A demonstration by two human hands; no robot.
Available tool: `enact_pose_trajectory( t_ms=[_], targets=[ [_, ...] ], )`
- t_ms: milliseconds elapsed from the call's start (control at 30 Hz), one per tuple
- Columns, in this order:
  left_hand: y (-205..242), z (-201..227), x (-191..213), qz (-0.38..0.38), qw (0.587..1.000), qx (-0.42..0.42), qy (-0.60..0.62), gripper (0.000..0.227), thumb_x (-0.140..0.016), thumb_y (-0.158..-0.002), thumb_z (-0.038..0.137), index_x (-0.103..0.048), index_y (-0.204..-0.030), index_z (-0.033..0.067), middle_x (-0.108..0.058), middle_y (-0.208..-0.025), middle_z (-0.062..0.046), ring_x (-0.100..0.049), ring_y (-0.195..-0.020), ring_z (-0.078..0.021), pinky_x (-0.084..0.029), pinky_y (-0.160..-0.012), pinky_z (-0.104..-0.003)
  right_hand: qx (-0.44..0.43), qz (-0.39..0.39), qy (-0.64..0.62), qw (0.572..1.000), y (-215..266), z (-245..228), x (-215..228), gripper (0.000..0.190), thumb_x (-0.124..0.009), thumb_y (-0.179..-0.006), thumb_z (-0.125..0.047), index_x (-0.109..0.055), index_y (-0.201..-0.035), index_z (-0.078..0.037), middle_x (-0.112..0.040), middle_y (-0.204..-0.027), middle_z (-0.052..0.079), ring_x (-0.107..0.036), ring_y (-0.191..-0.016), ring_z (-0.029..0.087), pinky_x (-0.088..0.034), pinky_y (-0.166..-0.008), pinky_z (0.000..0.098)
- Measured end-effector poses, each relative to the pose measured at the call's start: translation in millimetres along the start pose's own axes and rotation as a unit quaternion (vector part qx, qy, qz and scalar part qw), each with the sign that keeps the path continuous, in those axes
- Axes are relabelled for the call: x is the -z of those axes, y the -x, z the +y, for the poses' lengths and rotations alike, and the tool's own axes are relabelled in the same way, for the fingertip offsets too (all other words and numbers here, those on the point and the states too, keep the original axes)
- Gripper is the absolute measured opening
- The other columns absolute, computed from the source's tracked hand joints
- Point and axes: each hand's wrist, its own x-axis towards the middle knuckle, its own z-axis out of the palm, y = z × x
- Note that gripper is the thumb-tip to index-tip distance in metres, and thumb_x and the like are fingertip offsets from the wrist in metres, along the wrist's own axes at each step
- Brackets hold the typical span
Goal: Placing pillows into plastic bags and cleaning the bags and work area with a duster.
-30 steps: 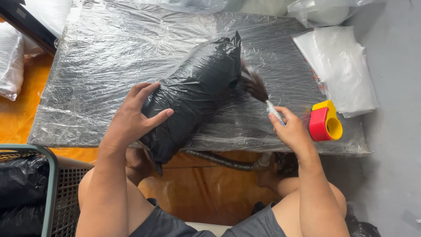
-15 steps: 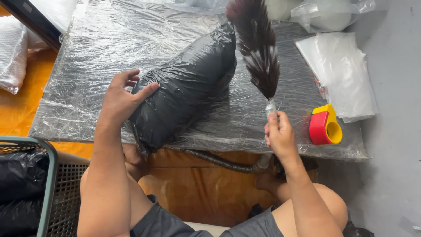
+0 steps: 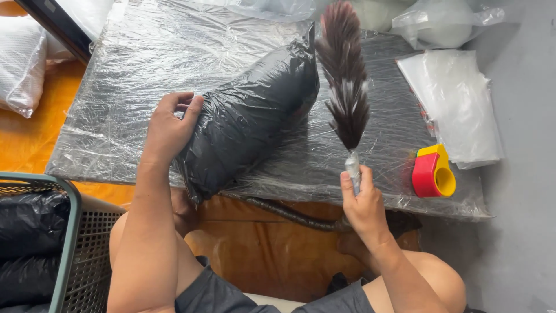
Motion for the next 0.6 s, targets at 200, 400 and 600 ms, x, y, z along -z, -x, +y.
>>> enact_pose_trajectory(
  t_ms=[200, 400, 600],
  targets=[
    [-15, -49, -20, 0.093, 0.98, -0.086, -0.154, 0.028, -0.048, -0.111, 0.032, -0.06, -0.127, 0.0128, -0.072, -0.11, -0.003, -0.066, -0.093, -0.0181, -0.053, -0.083, -0.035, 0.134, -0.176, 0.018, 0.975, 36, -16, -20, 0.032, -0.052, -0.098, -0.039, -0.052, -0.122, -0.017, -0.076, -0.066, 0.005, -0.067, -0.044, 0.021, -0.053, -0.042, 0.0361],
    [-11, -38, -17, 0.059, 0.997, -0.046, 0.036, 0.029, -0.053, -0.109, 0.026, -0.064, -0.127, 0.0063, -0.073, -0.11, -0.011, -0.069, -0.104, -0.0279, -0.053, -0.087, -0.041, 0.037, -0.071, -0.005, 0.997, 20, 2, -7, 0.032, -0.049, -0.101, -0.042, -0.055, -0.115, -0.013, -0.068, -0.058, 0.015, -0.064, -0.047, 0.031, -0.048, -0.048, 0.0441],
    [-10, -26, -16, 0.068, 0.997, -0.028, 0.028, 0.031, -0.056, -0.108, 0.033, -0.066, -0.128, 0.0116, -0.073, -0.109, -0.01, -0.069, -0.107, -0.0343, -0.051, -0.092, -0.05, 0.078, -0.173, 0.014, 0.982, 43, -11, -22, 0.026, -0.059, -0.096, -0.046, -0.06, -0.111, -0.025, -0.068, -0.062, 0.019, -0.072, -0.063, 0.043, -0.053, -0.057, 0.0486]
  ],
)
